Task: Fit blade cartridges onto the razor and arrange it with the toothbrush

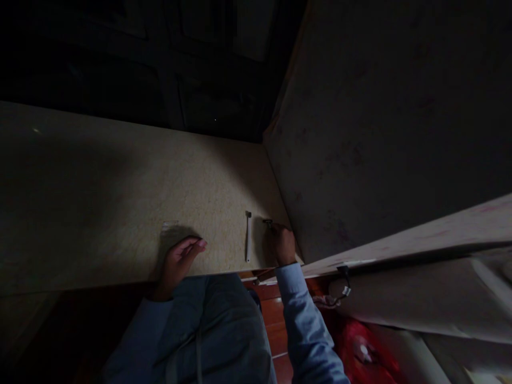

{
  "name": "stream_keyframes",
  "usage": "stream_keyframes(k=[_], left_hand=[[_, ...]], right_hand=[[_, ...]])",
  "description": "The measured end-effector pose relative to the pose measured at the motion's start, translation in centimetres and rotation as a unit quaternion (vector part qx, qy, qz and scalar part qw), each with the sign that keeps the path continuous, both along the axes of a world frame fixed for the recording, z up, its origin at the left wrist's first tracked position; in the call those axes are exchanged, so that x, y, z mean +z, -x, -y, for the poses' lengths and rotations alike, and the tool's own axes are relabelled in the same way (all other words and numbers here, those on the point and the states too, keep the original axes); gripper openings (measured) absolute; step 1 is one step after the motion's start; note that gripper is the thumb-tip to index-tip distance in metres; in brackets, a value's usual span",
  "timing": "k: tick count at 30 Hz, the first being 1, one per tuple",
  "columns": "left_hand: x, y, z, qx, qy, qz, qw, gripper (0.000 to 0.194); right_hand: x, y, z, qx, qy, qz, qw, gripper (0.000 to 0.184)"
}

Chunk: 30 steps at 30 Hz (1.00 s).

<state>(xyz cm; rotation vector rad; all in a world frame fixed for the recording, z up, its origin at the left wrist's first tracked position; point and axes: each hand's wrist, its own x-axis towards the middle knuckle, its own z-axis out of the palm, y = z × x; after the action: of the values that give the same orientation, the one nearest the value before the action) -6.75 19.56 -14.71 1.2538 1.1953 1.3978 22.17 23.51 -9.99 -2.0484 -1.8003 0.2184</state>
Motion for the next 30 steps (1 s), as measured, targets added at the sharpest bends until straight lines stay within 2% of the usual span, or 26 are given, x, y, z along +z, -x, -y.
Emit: stream_keyframes(k=[4, 8, 11, 13, 16, 18, 19, 21, 25, 27, 30], left_hand=[[0.3, 0.0, 0.0, -0.008, -0.005, 0.001, 1.000, 0.034], [0.5, -0.1, 0.3, -0.006, -0.008, 0.001, 1.000, 0.035], [0.5, 0.0, 0.8, 0.019, -0.014, 0.022, 0.999, 0.035], [0.6, 0.5, 1.2, 0.049, -0.030, 0.017, 0.998, 0.032], [1.0, 2.5, 1.6, 0.110, -0.091, -0.051, 0.988, 0.025], [1.3, 4.5, 1.3, 0.129, -0.138, -0.141, 0.972, 0.022], [1.4, 5.6, 1.0, 0.142, -0.152, -0.193, 0.959, 0.025], [1.4, 7.9, -0.1, 0.131, -0.159, -0.289, 0.935, 0.045], [0.2, 11.3, -2.1, 0.059, -0.102, -0.410, 0.904, 0.095], [-0.3, 12.1, -2.8, 0.031, -0.069, -0.435, 0.897, 0.100], [-0.7, 12.3, -3.5, 0.011, -0.042, -0.434, 0.900, 0.092]], right_hand=[[0.3, 0.0, 0.3, 0.007, -0.003, -0.002, 1.000, 0.030], [0.6, -0.4, 2.0, 0.008, -0.032, -0.035, 0.999, 0.040], [-0.1, -1.3, 3.9, -0.003, -0.088, -0.087, 0.992, 0.048], [-0.8, -2.1, 4.8, -0.009, -0.099, -0.103, 0.990, 0.051], [-1.8, -3.5, 5.3, -0.009, -0.098, -0.079, 0.992, 0.057], [-2.2, -4.3, 5.0, -0.002, -0.098, -0.052, 0.994, 0.059], [-2.4, -4.6, 4.8, 0.005, -0.097, -0.042, 0.994, 0.059], [-2.5, -5.1, 4.4, 0.020, -0.091, -0.033, 0.995, 0.057], [-2.8, -5.4, 3.9, 0.024, -0.072, -0.034, 0.997, 0.054], [-3.0, -5.5, 3.9, 0.017, -0.071, -0.040, 0.997, 0.054], [-3.4, -5.7, 3.9, 0.006, -0.092, -0.057, 0.994, 0.054]])
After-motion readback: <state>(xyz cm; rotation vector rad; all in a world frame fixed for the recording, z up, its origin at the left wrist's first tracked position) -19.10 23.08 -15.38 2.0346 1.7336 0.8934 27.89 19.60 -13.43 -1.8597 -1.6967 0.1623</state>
